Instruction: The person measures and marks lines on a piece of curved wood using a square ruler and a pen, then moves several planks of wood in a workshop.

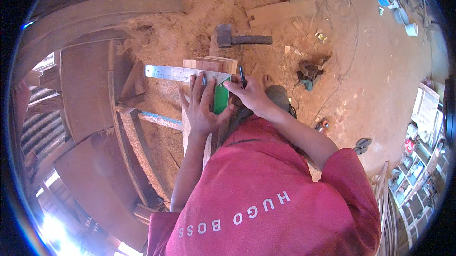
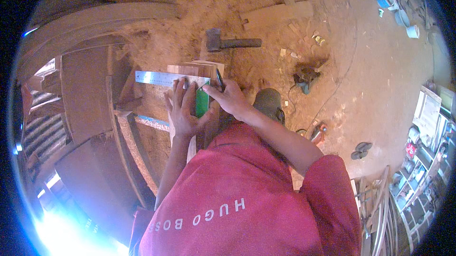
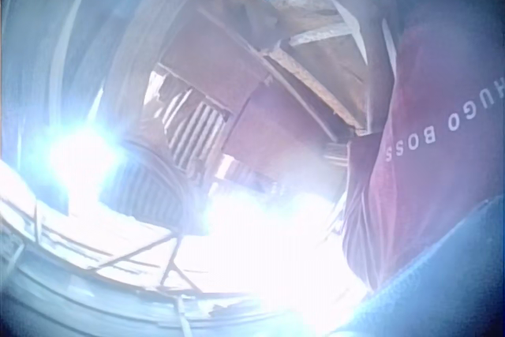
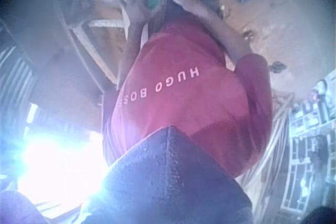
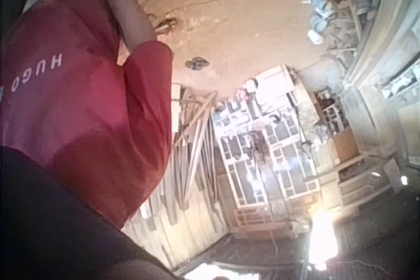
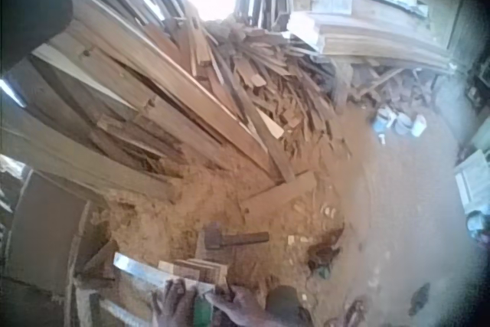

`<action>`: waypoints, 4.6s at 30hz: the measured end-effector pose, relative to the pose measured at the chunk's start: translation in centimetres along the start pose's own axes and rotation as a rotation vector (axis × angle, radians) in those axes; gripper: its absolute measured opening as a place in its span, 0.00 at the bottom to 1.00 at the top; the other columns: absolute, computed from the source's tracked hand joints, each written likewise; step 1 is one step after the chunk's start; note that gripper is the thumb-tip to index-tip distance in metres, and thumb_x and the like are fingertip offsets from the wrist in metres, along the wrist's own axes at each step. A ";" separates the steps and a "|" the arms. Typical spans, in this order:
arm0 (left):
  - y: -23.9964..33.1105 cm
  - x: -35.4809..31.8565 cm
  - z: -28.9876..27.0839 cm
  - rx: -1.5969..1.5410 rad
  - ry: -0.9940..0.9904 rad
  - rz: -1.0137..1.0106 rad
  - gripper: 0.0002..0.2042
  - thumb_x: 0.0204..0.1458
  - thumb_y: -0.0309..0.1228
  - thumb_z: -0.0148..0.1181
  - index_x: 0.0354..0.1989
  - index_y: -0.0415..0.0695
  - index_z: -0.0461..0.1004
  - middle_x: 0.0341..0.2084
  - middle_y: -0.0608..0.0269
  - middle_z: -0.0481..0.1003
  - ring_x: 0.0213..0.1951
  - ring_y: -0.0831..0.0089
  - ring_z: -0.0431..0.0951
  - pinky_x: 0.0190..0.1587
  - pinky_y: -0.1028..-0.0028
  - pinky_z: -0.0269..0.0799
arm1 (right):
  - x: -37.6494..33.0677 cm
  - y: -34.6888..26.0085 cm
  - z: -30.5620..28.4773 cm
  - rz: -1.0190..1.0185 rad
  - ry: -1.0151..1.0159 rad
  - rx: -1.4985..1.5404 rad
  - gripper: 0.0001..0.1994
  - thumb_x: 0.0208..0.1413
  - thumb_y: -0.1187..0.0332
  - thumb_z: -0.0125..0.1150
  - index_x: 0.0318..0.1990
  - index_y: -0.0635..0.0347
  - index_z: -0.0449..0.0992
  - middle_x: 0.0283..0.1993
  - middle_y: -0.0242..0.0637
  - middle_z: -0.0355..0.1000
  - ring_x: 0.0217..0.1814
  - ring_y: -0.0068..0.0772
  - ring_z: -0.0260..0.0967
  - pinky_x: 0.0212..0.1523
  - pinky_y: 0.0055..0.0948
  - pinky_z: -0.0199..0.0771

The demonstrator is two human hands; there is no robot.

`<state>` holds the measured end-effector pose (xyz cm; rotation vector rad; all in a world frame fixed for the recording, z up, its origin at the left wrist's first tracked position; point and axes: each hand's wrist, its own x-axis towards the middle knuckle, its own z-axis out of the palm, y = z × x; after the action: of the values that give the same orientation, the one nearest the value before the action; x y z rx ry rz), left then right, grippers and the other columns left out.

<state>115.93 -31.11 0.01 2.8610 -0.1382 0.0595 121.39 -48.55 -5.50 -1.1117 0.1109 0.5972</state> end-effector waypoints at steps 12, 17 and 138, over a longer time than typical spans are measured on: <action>0.5 0.5 0.0 0.079 -0.078 -0.073 0.48 0.46 0.65 0.65 0.76 0.57 0.62 0.79 0.59 0.54 0.80 0.50 0.44 0.71 0.26 0.30 | 0.2 -1.0 0.3 -0.023 -0.002 0.005 0.16 0.64 0.60 0.69 0.49 0.65 0.82 0.41 0.30 0.82 0.42 0.19 0.75 0.45 0.29 0.76; 0.3 0.3 0.1 0.090 -0.133 -0.076 0.50 0.44 0.64 0.66 0.78 0.58 0.59 0.80 0.59 0.50 0.80 0.47 0.41 0.70 0.24 0.31 | -0.2 -1.7 0.8 -0.028 0.010 0.027 0.15 0.63 0.64 0.70 0.49 0.67 0.82 0.42 0.31 0.82 0.41 0.19 0.75 0.44 0.28 0.77; 0.7 0.2 -0.1 0.057 -0.020 -0.118 0.48 0.43 0.64 0.65 0.77 0.68 0.60 0.79 0.66 0.53 0.80 0.50 0.44 0.68 0.22 0.36 | -1.1 -20.2 -4.6 -0.203 -0.298 -1.300 0.10 0.63 0.64 0.60 0.38 0.60 0.82 0.33 0.47 0.80 0.37 0.49 0.80 0.44 0.43 0.79</action>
<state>116.02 -31.75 0.33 2.9209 0.0289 0.0113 131.58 -59.11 9.14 -2.2196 -0.7444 0.6344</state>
